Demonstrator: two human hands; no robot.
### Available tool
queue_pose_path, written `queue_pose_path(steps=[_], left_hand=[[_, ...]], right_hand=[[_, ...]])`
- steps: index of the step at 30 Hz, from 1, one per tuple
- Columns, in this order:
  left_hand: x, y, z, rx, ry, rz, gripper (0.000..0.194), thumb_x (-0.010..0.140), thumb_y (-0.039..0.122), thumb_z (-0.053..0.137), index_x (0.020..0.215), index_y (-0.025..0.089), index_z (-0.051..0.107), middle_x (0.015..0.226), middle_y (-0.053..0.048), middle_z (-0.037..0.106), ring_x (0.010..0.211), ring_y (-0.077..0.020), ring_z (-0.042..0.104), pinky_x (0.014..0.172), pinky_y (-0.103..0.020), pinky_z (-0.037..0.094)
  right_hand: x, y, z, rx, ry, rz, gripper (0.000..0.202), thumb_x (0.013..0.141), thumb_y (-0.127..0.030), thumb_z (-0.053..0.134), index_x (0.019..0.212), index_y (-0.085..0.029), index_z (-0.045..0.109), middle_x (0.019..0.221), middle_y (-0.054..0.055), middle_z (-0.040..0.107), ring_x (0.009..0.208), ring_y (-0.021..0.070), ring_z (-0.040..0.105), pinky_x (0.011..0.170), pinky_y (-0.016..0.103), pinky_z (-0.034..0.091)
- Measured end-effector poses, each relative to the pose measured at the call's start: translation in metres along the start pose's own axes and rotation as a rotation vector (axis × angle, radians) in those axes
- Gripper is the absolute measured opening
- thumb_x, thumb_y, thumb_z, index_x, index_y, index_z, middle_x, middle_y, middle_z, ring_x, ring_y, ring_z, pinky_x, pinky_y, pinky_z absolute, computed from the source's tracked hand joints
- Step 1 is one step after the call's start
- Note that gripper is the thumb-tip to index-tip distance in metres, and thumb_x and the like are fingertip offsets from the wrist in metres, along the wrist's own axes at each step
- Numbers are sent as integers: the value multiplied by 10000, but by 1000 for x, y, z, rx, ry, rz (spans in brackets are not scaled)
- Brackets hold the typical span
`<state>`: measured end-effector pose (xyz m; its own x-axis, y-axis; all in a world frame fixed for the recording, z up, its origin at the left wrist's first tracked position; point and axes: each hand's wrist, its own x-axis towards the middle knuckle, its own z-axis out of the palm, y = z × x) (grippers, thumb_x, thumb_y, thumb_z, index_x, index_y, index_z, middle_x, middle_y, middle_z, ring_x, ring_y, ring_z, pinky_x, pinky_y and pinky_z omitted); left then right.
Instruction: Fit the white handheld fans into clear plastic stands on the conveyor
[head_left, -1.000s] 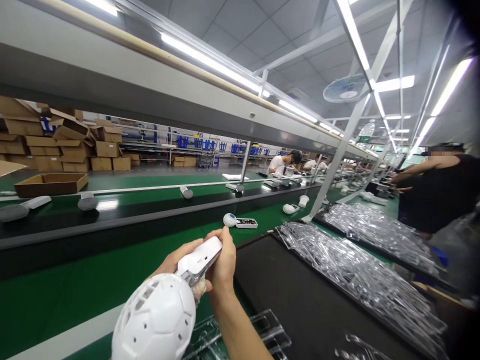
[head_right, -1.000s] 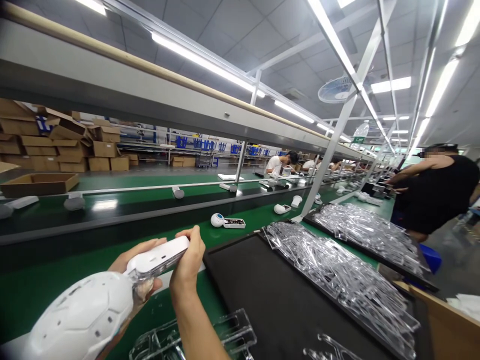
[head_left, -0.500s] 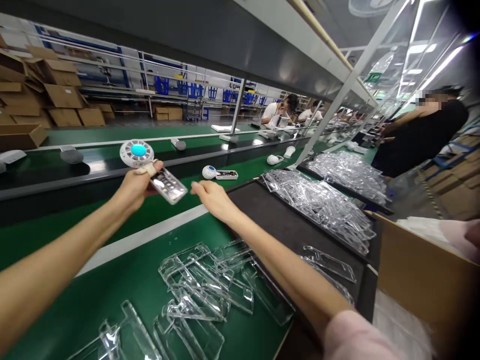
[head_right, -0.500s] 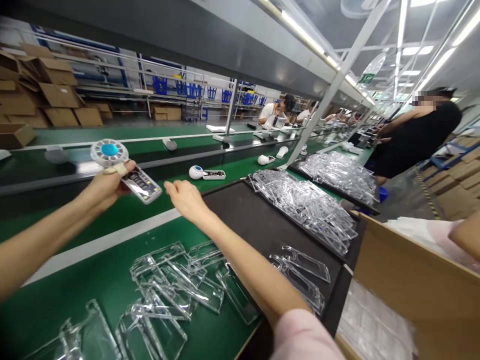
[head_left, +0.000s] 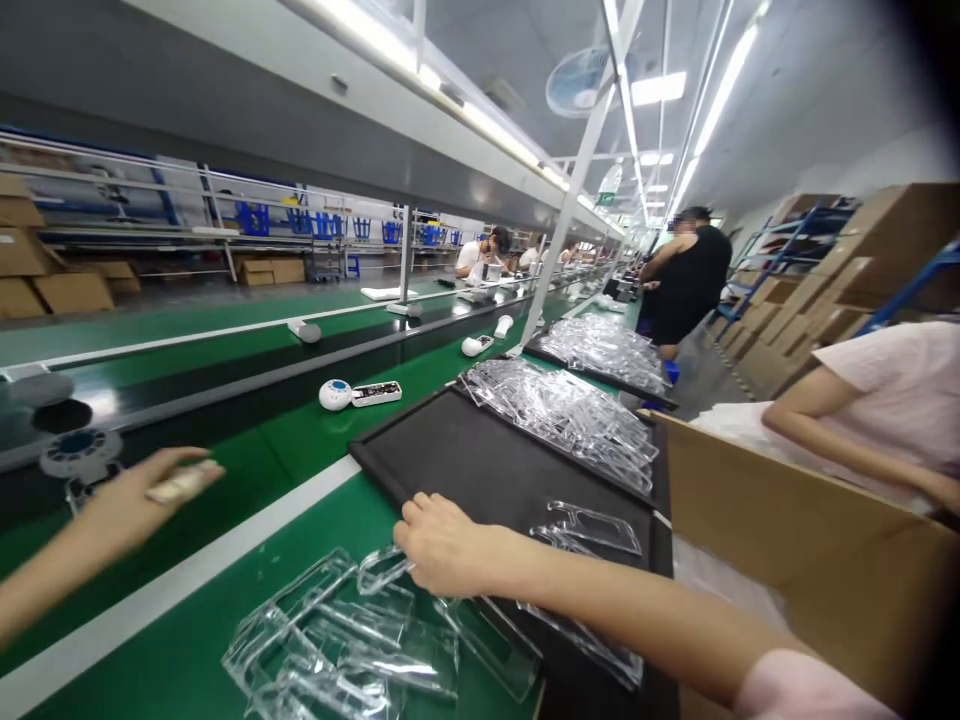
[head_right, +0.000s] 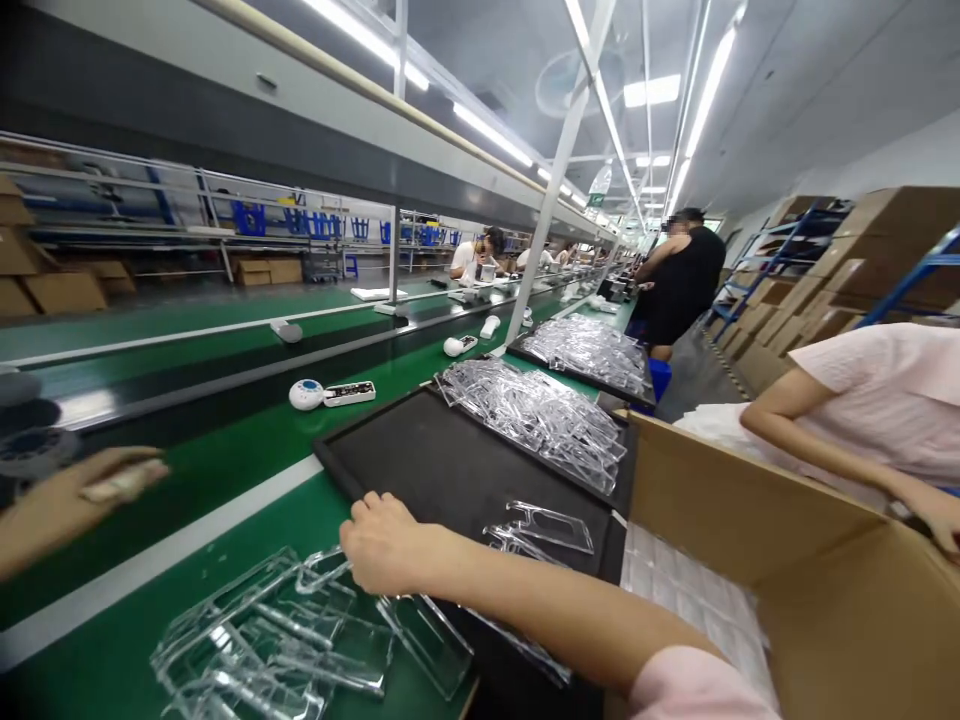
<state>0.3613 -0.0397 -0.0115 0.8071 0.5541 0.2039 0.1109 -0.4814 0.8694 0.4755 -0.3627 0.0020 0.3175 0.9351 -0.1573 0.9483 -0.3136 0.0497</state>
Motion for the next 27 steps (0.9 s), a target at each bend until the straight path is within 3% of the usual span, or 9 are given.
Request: queue_pose_path(steps=[2,4,8,12,16,20,22,24,27], left_hand=[[-25,18,28,152,-196,-24,331,651,487,758,930,310,742,866,7,752,776,-259,689,599,-238,488],[-51,34,53,211,-356,-32,395,658,508,742,999,310,741,865,-28,745,777,-276,683,608,-250,471],[-80,54,75,264,-452,43,456,627,543,734,991,270,747,839,-61,726,770,-281,661,630,-267,443],[-89,60,67,473,-569,49,466,657,447,687,1073,238,703,1015,-97,699,923,-315,634,758,-320,453],[-94,63,47,682,-783,-3,597,682,417,652,1235,203,592,1073,-103,658,937,-278,614,770,-322,462],[-84,53,20,579,-920,-38,531,674,498,682,1109,196,661,997,-78,677,901,-246,622,755,-290,471],[-67,44,12,405,-825,-103,520,689,533,673,1065,175,667,1003,-91,681,894,-247,634,734,-287,487],[-40,36,13,165,-569,-243,615,693,573,668,1144,159,614,1027,-123,665,838,-247,651,653,-290,511],[12,25,32,-159,-211,-489,769,690,611,680,1276,144,504,1089,-189,616,710,-242,666,545,-317,535]], right_hand=[[2,-1,-2,36,40,91,165,791,-124,619,955,-129,637,907,117,682,820,242,614,716,338,482],[1,-2,-4,67,108,169,216,843,-106,541,1050,-131,595,945,124,678,855,253,624,718,349,482],[3,-6,-2,128,175,259,283,893,-112,484,1172,-133,528,1106,172,631,1038,295,584,821,399,469],[15,-19,9,198,145,298,410,886,-214,562,1271,-97,487,1185,219,590,1114,331,543,902,454,436],[21,-29,13,282,97,306,681,871,-481,576,1374,-50,420,1262,231,546,1185,360,497,974,463,393],[20,-26,6,544,122,362,587,938,-473,402,1376,-83,432,1253,181,555,1201,296,503,998,392,381],[18,-22,1,621,144,398,522,953,-411,341,1361,-102,449,1221,158,576,1183,264,523,997,367,383],[16,-19,-3,629,151,416,519,956,-398,311,1364,-108,449,1222,151,583,1196,256,523,1015,368,374],[9,-18,-8,690,131,434,566,951,-429,325,1424,-127,393,1354,149,523,1314,267,438,1090,401,307]])
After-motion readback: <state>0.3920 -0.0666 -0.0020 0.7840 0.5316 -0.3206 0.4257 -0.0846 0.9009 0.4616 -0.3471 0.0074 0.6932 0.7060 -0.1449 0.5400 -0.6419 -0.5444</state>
